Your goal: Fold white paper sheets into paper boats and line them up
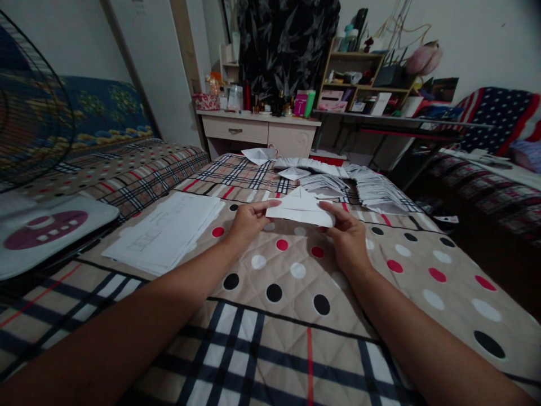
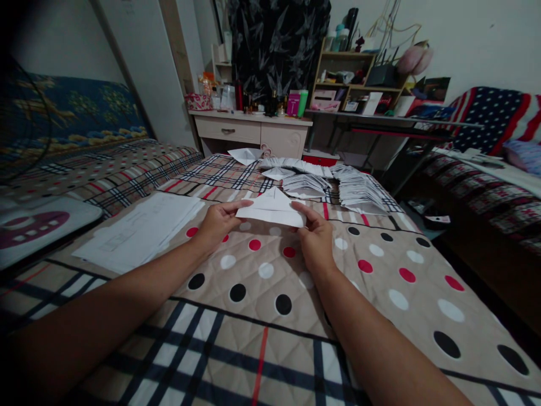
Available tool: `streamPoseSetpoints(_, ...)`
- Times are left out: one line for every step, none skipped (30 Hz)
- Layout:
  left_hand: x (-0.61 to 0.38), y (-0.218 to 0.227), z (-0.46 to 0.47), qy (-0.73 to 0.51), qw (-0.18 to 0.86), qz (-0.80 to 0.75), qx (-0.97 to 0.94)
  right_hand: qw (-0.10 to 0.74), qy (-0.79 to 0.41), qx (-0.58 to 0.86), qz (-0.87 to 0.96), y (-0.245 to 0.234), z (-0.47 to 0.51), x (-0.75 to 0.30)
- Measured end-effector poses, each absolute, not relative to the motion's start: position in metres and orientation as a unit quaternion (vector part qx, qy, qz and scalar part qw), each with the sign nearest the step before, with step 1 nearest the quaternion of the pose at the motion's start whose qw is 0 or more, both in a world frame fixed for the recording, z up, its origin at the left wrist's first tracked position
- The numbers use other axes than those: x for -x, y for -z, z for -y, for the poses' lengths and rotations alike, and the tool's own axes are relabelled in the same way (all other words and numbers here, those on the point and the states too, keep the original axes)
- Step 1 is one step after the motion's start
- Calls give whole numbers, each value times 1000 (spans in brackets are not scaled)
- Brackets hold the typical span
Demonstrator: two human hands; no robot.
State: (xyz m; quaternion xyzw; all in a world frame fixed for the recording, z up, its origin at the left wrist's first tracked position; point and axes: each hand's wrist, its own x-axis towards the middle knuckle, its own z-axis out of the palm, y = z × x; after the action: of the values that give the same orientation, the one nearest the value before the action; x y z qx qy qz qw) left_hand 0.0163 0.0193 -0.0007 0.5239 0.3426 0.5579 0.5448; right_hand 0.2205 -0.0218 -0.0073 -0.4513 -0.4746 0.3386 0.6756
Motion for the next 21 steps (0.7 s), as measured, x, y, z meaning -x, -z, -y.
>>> streamPoseSetpoints(-16, 1, -19, -561, 540, -348, -521, 668, -320, 462, 487, 8, 22, -220)
streamPoseSetpoints(-16, 1, -20, -564, 534, -356, -519, 661, -303, 474, 497, 9, 22, -220)
streamPoseSetpoints(-16, 1, -20, -565, 528, -365, -518, 655, -287, 484, 505, 10, 22, -219)
streamPoseSetpoints(-16, 1, -20, -564, 523, -373, -518, 648, -276, 493, 511, 10, 22, -219)
streamPoseSetpoints(-16, 2, -21, -562, 519, -379, -521, 641, -269, 501, 516, 10, 22, -220)
streamPoseSetpoints(-15, 2, -21, -559, 512, -384, -527, 635, -260, 506, 522, 11, 22, -220)
streamPoseSetpoints(-15, 3, -21, -556, 503, -388, -536, 633, -246, 508, 529, 11, 22, -221)
streamPoseSetpoints(-14, 4, -21, -553, 490, -393, -547, 635, -226, 507, 538, 11, 22, -221)
streamPoseSetpoints(-14, 5, -22, -551, 473, -401, -559, 639, -199, 504, 546, 11, 21, -222)
streamPoseSetpoints(-13, 6, -22, -549, 453, -409, -571, 644, -171, 499, 554, 11, 21, -223)
streamPoseSetpoints(-13, 7, -23, -546, 434, -417, -583, 647, -149, 495, 561, 11, 20, -224)
streamPoseSetpoints(-12, 8, -24, -543, 416, -422, -595, 648, -136, 492, 566, 11, 20, -224)
streamPoseSetpoints(-12, 9, -25, -541, 399, -424, -606, 646, -132, 490, 570, 11, 20, -225)
streamPoseSetpoints(-12, 9, -25, -542, 383, -423, -617, 642, -135, 489, 575, 11, 20, -225)
streamPoseSetpoints(-12, 10, -26, -546, 365, -419, -627, 638, -138, 488, 580, 10, 20, -225)
streamPoseSetpoints(-12, 9, -26, -552, 347, -413, -636, 635, -134, 487, 585, 9, 21, -225)
streamPoseSetpoints(-12, 9, -26, -559, 329, -408, -643, 632, -122, 488, 590, 8, 22, -225)
streamPoseSetpoints(-12, 8, -26, -566, 314, -402, -648, 628, -101, 491, 595, 7, 23, -225)
streamPoseSetpoints(-12, 7, -25, -570, 306, -399, -649, 624, -77, 495, 599, 5, 24, -225)
streamPoseSetpoints(-12, 5, -24, -570, 309, -399, -649, 622, -59, 498, 601, 4, 25, -224)
streamPoseSetpoints(-13, 4, -23, -565, 321, -401, -645, 622, -54, 502, 598, 3, 27, -223)
